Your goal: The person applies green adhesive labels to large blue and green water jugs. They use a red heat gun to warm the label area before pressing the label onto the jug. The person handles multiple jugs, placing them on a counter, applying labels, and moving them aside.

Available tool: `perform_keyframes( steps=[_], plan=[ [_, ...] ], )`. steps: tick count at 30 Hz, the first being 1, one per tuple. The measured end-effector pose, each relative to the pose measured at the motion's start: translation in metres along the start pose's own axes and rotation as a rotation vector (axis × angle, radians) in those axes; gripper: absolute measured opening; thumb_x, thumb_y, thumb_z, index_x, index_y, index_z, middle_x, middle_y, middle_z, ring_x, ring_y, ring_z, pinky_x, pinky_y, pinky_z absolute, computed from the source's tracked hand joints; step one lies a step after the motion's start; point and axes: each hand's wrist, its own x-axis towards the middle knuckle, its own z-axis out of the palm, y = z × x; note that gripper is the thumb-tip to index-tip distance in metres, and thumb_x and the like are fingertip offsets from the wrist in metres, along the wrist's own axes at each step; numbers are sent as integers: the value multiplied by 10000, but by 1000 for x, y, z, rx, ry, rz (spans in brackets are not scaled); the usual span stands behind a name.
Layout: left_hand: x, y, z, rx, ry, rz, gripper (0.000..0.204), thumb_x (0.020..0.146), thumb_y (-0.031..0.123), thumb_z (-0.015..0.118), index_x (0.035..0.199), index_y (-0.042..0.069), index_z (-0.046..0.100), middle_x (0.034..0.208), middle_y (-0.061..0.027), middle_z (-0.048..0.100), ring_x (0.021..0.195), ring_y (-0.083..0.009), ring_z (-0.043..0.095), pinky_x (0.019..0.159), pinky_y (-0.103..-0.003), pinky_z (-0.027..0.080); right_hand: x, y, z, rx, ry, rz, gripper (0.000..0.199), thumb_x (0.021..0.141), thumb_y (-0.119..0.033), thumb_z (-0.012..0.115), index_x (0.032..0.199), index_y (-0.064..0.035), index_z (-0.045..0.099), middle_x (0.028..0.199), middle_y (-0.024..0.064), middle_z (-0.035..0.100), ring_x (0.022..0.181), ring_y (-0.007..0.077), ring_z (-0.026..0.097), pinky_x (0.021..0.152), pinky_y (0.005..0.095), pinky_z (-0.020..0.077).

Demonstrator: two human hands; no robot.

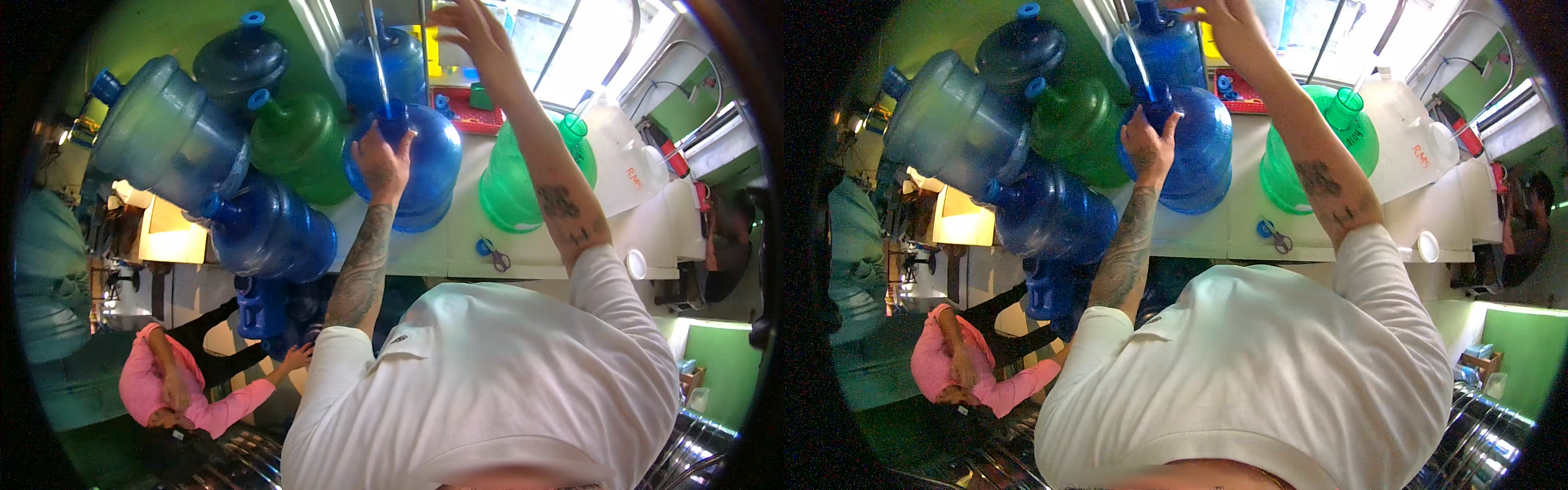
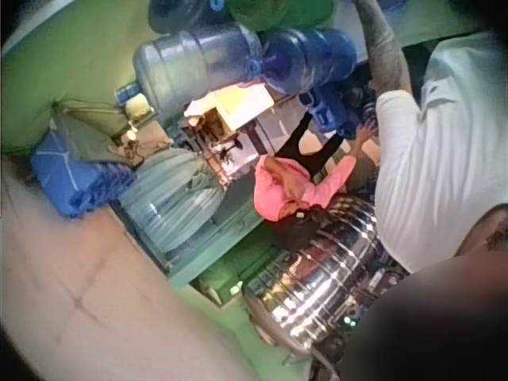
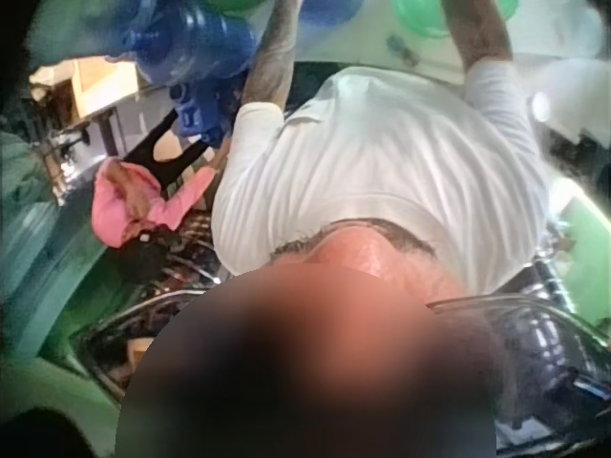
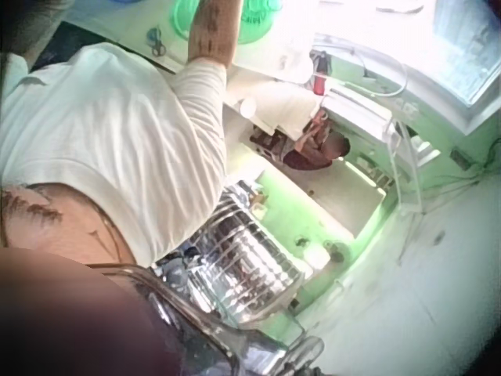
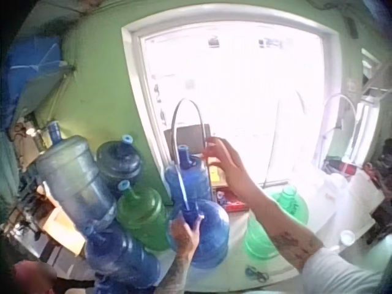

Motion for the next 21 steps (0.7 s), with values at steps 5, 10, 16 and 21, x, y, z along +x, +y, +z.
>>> perform_keyframes(
  steps=[5, 10, 16, 21],
  plan=[
    [12, -11, -5, -181, -223, -80, 716, 895, 530, 729, 1283, -45, 552, 1139, -209, 654, 1018, -371, 626, 962, -493, 458, -103, -34, -122, -142, 173, 6, 478, 1107, -388, 413, 1294, 12, 596, 1147, 129, 684, 1052, 228, 676, 920, 367, 542],
    [14, 27, -39, -557, 188, -125, 687, 928, 286, 766, 1429, -56, 444, 1325, -208, 556, 1287, -330, 506, 1107, -433, 383, -181, -37, -249, -381, 621, 161, 444, 1115, -350, 404, 1215, 14, 637, 1062, 114, 704, 997, 203, 694, 864, 330, 550],
    [-9, 196, -2, -933, -450, 8, 782, 957, 409, 706, 1507, -7, 336, 1455, -219, 473, 1334, -338, 478, 1170, -471, 323, -237, 42, -310, -340, 479, 601, 546, 1088, -434, 408, 1363, 5, 581, 1283, 164, 659, 1226, 252, 618, 1055, 396, 467],
    [-2, 283, 88, -818, -596, 10, 746, 907, 443, 743, 1410, 0, 416, 1301, -208, 606, 1288, -374, 535, 1182, -503, 310, -253, 89, -293, -681, 155, 472, 548, 1107, -391, 364, 1478, -2, 469, 1500, 156, 499, 1447, 265, 396, 1215, 375, 249]
  ],
)
